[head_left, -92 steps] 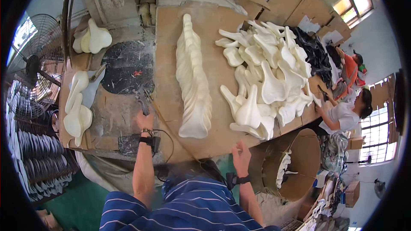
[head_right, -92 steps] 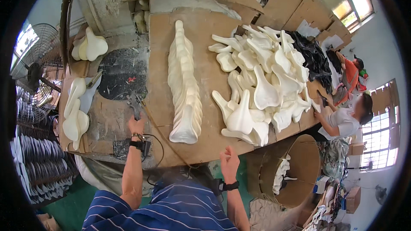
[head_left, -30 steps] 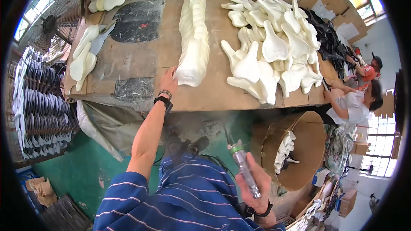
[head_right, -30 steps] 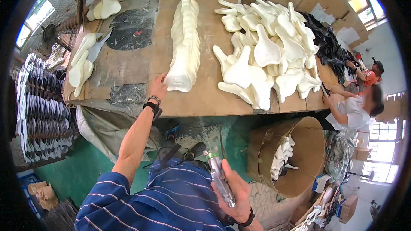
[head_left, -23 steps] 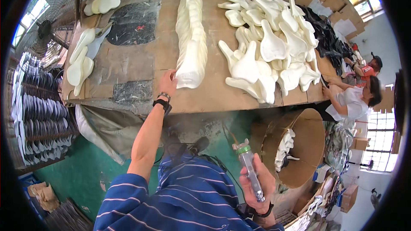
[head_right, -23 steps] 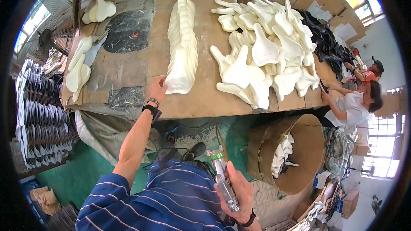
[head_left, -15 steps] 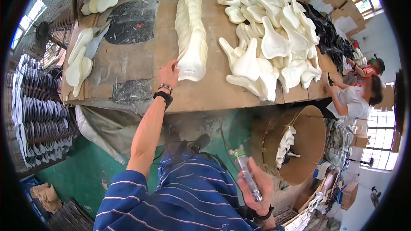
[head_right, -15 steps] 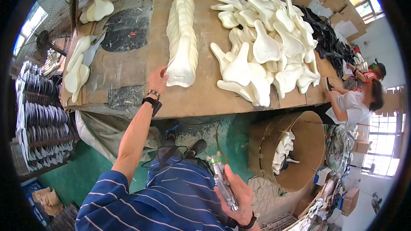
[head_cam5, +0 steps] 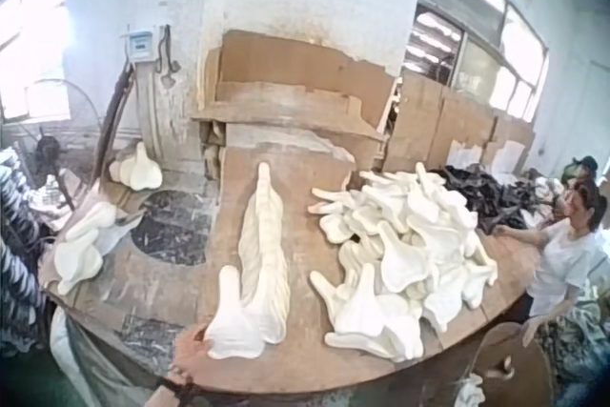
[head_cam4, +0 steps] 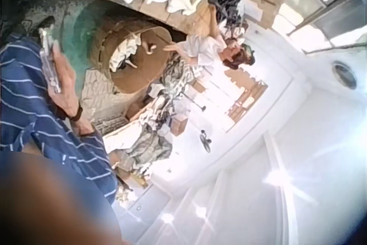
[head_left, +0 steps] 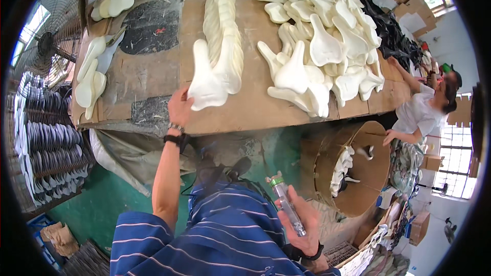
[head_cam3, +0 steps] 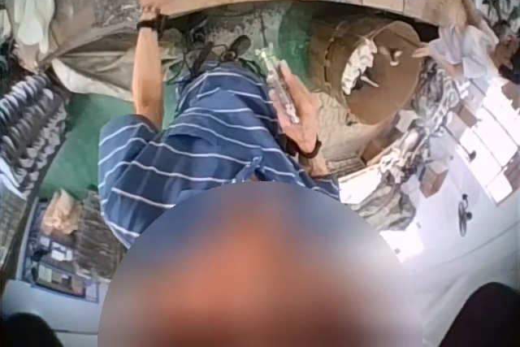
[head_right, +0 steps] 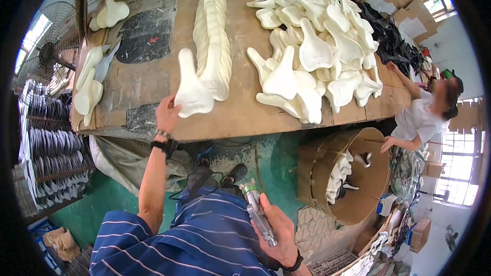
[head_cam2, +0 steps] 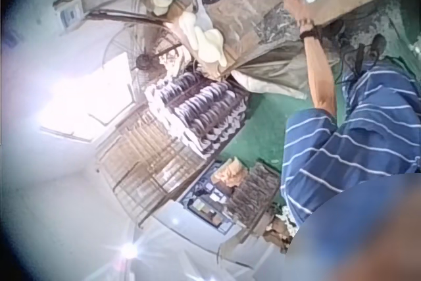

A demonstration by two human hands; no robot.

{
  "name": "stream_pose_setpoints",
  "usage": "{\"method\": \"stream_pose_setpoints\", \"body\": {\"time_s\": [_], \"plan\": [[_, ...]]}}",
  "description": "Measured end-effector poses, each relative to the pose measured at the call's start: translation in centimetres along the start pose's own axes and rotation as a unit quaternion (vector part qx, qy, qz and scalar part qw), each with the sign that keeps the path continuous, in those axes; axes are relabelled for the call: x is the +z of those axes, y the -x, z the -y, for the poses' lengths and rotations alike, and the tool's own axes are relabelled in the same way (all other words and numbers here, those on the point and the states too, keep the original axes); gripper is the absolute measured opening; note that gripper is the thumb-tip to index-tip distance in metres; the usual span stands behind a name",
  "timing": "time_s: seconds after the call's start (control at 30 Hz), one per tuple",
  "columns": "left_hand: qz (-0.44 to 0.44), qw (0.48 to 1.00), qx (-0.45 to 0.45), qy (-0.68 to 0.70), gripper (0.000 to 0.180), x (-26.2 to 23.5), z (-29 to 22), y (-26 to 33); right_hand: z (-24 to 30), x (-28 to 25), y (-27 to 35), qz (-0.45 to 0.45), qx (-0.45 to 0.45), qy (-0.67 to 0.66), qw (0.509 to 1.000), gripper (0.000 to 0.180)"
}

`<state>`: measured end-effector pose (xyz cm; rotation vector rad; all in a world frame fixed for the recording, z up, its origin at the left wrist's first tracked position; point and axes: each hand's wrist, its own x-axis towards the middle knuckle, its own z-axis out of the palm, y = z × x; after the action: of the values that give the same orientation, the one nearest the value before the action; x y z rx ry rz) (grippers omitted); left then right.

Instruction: The person repeatedly picks up white shoe parts from a large sack and places them onto a wooden table. They use a handheld spray device to apply a substance to the parts while arranging them in a pile. The person continues this cycle of retrieving, spraying, and stacking the parts throughout the video.

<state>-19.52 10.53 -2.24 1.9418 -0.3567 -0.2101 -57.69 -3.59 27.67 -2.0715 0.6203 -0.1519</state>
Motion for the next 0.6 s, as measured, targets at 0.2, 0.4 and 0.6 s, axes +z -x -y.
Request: {"method": "stream_pose_setpoints", "body": {"time_s": [0.2, 0.4, 0.6], "plan": [[-0.036, 0.994, -0.05, -0.088, 0.042, -7.1, 5.7, 5.3, -0.2, -0.1, -0.8, 0.045, 0.005, 0.029, 0.999, 0.057], [0.015, 0.993, 0.008, -0.114, 0.041, -4.4, 3.9, 3.6, 0.5, 0.2, -1.4, -0.084, -0.064, 0.027, 0.994, 0.067], [0.059, 0.981, 0.125, -0.136, 0.042, 5.3, -0.5, -2.5, 0.9, 0.9, -0.6, -0.126, -0.047, 0.033, 0.99, 0.062]]}}
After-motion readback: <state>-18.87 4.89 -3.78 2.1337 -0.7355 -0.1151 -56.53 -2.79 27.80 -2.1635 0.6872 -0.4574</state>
